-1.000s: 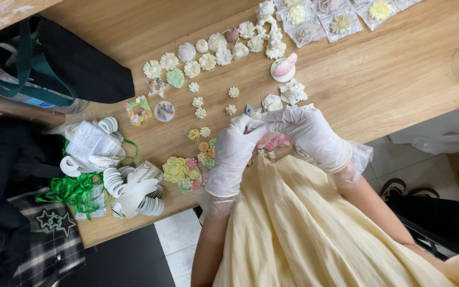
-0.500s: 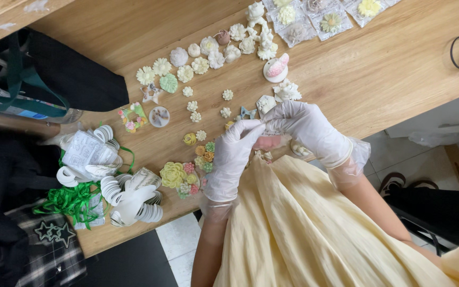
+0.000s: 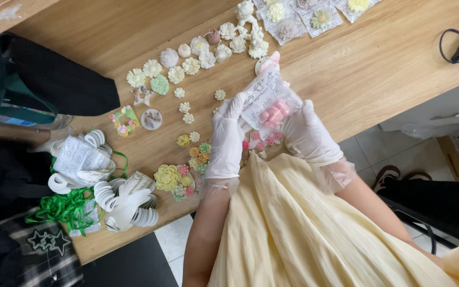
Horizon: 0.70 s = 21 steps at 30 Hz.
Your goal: The person, wearing white gloves, sits at a wooden table and packages small, colorful flower-shaped decorations into clear plastic bags. They pick up individual items, place them into bags, and arrange the sealed packages in a row on the table.
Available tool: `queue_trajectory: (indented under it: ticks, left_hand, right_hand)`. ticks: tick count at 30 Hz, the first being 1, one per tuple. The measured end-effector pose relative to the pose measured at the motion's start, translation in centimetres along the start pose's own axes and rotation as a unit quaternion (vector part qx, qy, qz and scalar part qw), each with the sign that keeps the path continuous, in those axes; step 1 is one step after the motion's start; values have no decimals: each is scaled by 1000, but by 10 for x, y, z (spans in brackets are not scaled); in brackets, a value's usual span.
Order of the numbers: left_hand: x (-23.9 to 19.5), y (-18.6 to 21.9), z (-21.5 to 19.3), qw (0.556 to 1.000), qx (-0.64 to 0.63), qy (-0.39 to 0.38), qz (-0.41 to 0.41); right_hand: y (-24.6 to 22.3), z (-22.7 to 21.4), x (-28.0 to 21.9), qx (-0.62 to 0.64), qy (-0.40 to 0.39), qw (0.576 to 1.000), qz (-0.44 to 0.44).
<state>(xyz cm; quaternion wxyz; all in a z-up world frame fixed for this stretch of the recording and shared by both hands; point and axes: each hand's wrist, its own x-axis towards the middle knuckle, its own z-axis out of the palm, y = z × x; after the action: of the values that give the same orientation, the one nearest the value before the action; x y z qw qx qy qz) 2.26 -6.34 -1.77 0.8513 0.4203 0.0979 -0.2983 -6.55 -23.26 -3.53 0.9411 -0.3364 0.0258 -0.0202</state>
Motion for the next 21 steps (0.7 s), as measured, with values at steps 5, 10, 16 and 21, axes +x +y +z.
queue_trajectory:
  ticks: [5,10,16,21]
  left_hand:
    - [24,-34,11,998,-9,16,-52]
    - [32,-55,12,997,42,-16,-70]
    - [14,-43,-10,984,153,67,-64]
    - [-16,-35,-51,980,130,129,-76]
  right_hand:
    - [42,-33,-6,183,81,978,-60]
    - [31,-81,16,223,274,935,-38]
    - [2,-187,41,215,314,917,-116]
    - [4,-255,82,242,391,883,-91]
